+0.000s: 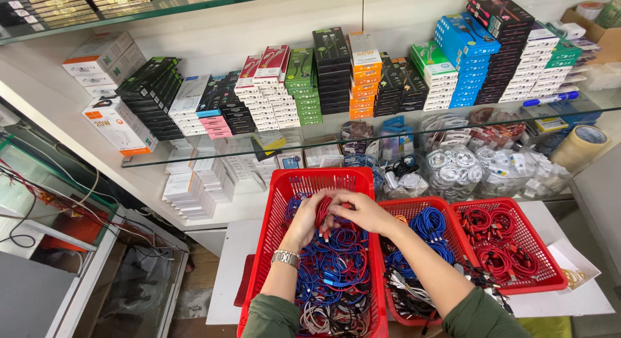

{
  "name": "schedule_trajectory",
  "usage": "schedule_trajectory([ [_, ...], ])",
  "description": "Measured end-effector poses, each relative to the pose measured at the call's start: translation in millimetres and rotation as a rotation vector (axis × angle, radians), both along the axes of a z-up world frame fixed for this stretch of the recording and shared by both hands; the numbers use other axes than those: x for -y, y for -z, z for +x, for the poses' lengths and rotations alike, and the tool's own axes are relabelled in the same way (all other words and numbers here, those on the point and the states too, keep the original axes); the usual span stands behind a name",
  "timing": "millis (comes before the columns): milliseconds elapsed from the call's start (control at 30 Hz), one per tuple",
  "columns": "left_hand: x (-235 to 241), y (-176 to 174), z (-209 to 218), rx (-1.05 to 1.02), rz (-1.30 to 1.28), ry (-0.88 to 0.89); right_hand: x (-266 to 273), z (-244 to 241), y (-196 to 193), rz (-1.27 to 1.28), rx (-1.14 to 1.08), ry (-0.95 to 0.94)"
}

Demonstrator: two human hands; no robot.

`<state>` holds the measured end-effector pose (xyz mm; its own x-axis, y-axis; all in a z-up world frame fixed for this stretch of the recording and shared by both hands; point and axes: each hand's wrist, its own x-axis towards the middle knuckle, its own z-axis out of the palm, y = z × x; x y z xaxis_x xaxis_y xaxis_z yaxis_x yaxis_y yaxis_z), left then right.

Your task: The person sorts tangled cables from a mixed basket into three separate red baskets by color. They repeatedly pick up individual cables, separate them, and place them into the appropriate basket based on color.

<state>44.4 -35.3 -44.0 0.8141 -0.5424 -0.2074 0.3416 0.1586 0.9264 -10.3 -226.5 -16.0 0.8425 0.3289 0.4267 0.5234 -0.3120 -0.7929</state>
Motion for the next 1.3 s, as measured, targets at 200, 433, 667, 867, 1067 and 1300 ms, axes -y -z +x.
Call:
schedule_trajectory([
  [200, 39.3, -9.7, -8.1, 0.068, 0.111, -0.318, 6.4, 8.1, 12.5, 0.131, -0.507, 0.178],
  [433, 70.2, 0.8, -31.6, 0.400, 0.078, -0.528, 15.2, 11.3, 8.3, 0.069, -0.376, 0.319],
  [667, 84.0, 13.2, -34.2, 0.763, 0.491, -0.452, 28.4, 1.6, 8.0, -0.025, -0.141, 0.467],
  [867, 93.4, 13.3, -27.4, 0.220, 0.402, -0.259, 49.6, -15.5, 3.9, -0.235, 0.262, 0.414],
  [1067, 118.4, 33.8, -38.0, 0.796, 0.803, -0.261, 66.9, -31.5, -11.8, -0.588, 0.086, 0.495],
  [1300, 139.4, 39.3, -26.9, 0.732, 0.591, -0.127, 75.1, -52.9, -8.7, -0.005, -0.046, 0.559],
])
